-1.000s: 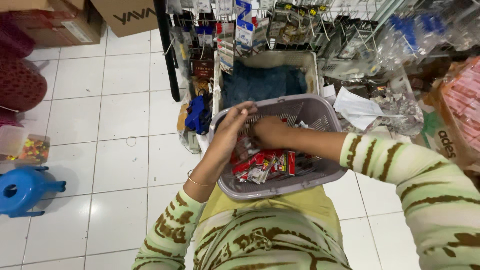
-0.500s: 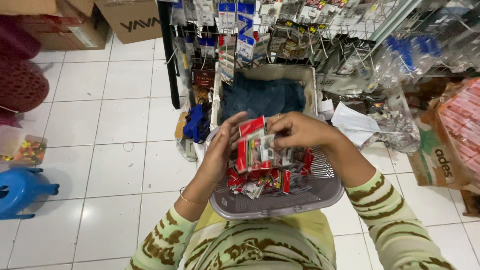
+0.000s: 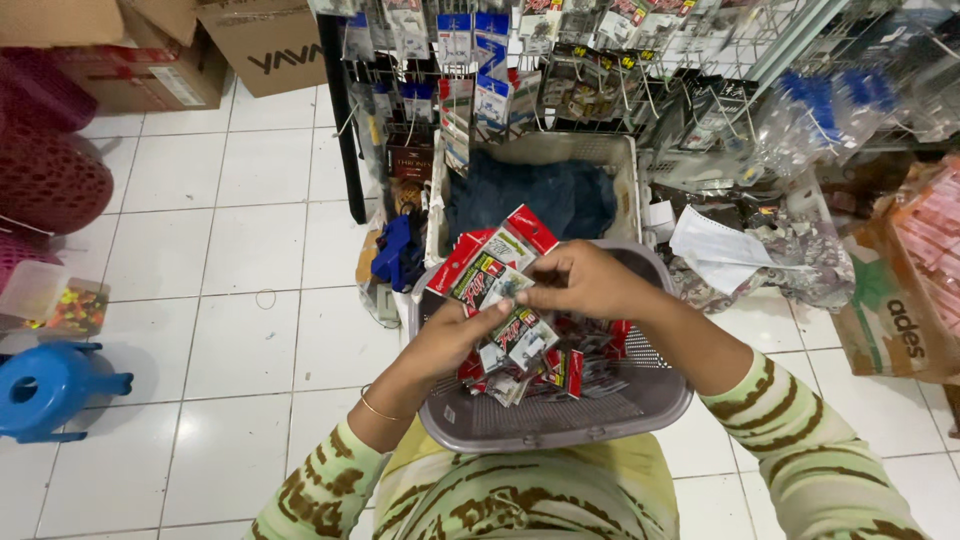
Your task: The person sits on the floor in a store aisle and repeatedly picks up small red and white packages from a plastic basket. They transfer the packages to a wire display rack, arranging them on hooks, and occasionally return items to the basket.
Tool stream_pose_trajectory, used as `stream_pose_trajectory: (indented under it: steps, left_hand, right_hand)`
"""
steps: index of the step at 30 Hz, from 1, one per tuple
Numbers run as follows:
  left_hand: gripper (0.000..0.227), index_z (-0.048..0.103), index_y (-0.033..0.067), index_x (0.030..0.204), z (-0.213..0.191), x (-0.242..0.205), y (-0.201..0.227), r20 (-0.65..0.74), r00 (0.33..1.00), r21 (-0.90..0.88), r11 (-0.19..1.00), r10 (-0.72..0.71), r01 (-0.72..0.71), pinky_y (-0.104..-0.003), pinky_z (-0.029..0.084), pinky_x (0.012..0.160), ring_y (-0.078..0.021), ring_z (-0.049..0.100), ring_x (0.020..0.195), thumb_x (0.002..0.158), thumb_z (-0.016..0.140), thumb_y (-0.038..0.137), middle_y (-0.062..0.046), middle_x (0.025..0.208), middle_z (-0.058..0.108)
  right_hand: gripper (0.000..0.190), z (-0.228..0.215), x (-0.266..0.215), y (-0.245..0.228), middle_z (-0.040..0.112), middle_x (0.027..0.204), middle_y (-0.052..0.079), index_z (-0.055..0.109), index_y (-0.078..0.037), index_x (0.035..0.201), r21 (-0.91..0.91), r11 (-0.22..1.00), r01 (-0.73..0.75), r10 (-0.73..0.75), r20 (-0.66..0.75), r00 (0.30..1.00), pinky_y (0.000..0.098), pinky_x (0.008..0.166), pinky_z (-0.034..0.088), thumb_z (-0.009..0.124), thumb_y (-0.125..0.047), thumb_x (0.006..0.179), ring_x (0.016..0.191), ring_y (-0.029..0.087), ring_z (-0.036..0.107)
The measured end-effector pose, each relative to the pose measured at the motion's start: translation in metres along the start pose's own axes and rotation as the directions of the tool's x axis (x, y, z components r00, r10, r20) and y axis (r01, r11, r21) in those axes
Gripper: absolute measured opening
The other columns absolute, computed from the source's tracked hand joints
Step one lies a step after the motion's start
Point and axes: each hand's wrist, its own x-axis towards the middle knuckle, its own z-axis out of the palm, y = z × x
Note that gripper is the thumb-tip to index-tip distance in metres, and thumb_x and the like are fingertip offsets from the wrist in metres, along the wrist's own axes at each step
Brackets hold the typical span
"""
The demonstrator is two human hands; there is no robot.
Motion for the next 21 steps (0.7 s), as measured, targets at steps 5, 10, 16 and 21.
stream_pose_trajectory:
  steps: [5,10,16,21]
  left_hand:
    - [0.060,0.060,0.0074,0.063,0.011,-0.004,0.055,-0.049,0.996,-0.012,0.997,-0.074,0.074,-0.032,0.044,0.052,-0.0160,0.035,0.035,0.100,0.060,0.055,0.000,0.047,0.038]
    - [0.048,0.066,-0.0050,0.127,0.019,-0.006,0.050,-0.049,0.997,-0.278,0.958,0.062,-0.073,-0.053,0.048,0.104,-0.0341,0.070,0.107,0.099,0.066,0.034,-0.023,0.114,0.072]
    - [0.053,0.062,-0.0103,0.132,0.027,-0.013,0.072,-0.094,0.995,-0.388,0.920,0.024,-0.059,-0.049,0.050,0.104,-0.0315,0.066,0.111,0.095,0.068,0.028,-0.022,0.117,0.071]
    - [0.042,0.073,-0.0087,0.119,0.031,-0.019,0.094,-0.196,0.976,-0.443,0.896,-0.092,-0.005,-0.048,0.055,0.097,-0.0308,0.074,0.102,0.089,0.073,0.021,-0.022,0.106,0.078]
  right_hand:
    - [0.025,0.002,-0.007,-0.011,0.075,0.081,0.004,0.074,-0.001,0.106,0.222,0.973,-0.056,0.085,-0.122,0.989,0.0245,0.065,0.058,0.083,-0.012,0.084,0.071,0.011,0.068]
    - [0.024,0.000,0.000,-0.003,0.067,0.085,0.003,0.070,0.000,0.106,0.390,0.920,0.031,0.111,-0.337,0.935,0.0220,0.058,0.059,0.079,-0.014,0.089,0.070,0.009,0.064]
    - [0.018,-0.010,-0.001,-0.017,0.054,0.081,-0.005,0.062,-0.008,0.106,0.499,0.819,0.283,0.068,-0.574,0.816,0.0112,0.054,0.047,0.073,-0.014,0.094,0.062,-0.001,0.053]
    - [0.023,-0.045,0.007,0.052,0.054,0.089,0.005,0.058,-0.017,0.121,0.896,0.291,0.335,-0.064,-0.331,0.942,0.0397,0.086,0.056,0.045,-0.011,0.104,0.082,0.019,0.057]
